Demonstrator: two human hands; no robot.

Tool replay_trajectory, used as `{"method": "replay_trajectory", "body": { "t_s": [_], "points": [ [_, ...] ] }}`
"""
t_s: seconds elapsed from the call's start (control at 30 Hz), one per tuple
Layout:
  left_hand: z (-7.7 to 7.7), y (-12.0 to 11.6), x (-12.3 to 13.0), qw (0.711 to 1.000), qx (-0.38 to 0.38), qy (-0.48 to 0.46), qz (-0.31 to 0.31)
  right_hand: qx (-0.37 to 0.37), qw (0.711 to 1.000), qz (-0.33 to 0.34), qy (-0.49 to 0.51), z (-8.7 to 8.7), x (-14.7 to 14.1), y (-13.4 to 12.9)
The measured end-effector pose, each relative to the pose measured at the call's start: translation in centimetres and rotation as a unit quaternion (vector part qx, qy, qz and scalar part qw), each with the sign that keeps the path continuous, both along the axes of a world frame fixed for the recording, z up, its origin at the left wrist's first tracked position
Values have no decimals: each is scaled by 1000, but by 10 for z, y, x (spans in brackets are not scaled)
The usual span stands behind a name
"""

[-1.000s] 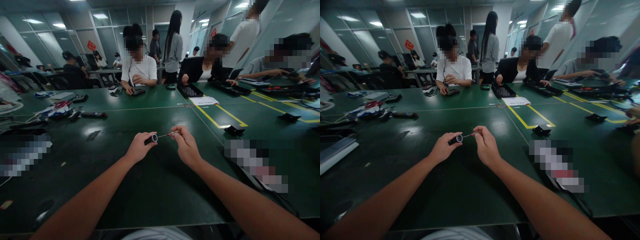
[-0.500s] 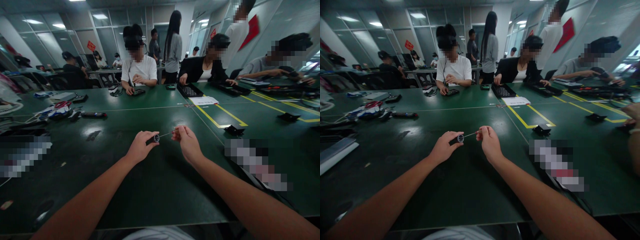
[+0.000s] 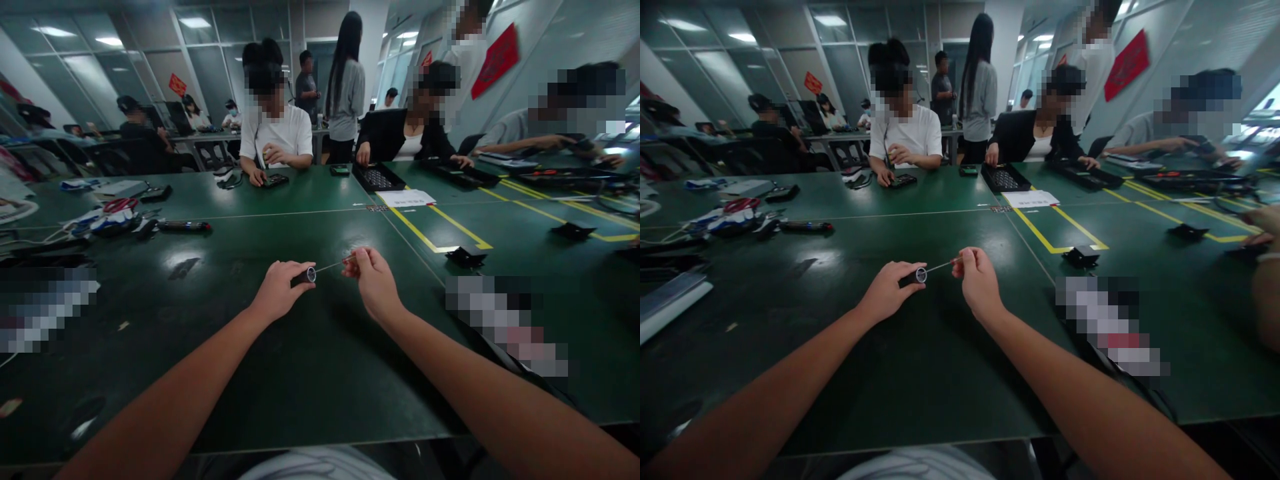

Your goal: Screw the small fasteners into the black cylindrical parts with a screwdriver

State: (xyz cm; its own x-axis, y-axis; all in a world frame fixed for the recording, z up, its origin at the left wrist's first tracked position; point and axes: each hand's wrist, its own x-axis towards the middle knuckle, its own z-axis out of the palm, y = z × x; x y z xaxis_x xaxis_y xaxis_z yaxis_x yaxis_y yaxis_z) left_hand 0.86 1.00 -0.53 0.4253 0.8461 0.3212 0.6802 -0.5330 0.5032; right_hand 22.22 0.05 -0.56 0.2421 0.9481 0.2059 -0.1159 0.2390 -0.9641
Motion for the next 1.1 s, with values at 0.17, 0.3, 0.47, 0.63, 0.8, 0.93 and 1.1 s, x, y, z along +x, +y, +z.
{"method": "replay_trajectory", "body": {
  "t_s": [0.17,0.3,0.47,0.63,0.8,0.93,1.1],
  "points": [
    [2,-2,3,1000,-9,10,2,54,993,-9,-104,6,0,-6],
    [1,-2,3,1000,-6,15,1,89,981,31,-172,12,0,-13],
    [0,-1,2,1000,-16,5,-7,106,961,47,-251,12,2,-19],
    [0,0,1,999,-29,7,-16,122,946,14,-299,15,1,-24],
    [-1,0,0,999,-32,13,-27,137,937,-23,-322,20,0,-25],
    [-2,1,-1,999,-38,14,-23,142,932,-27,-334,22,2,-24],
    [-1,0,2,999,-51,11,-8,152,923,-17,-353,24,2,-27]
  ]
}}
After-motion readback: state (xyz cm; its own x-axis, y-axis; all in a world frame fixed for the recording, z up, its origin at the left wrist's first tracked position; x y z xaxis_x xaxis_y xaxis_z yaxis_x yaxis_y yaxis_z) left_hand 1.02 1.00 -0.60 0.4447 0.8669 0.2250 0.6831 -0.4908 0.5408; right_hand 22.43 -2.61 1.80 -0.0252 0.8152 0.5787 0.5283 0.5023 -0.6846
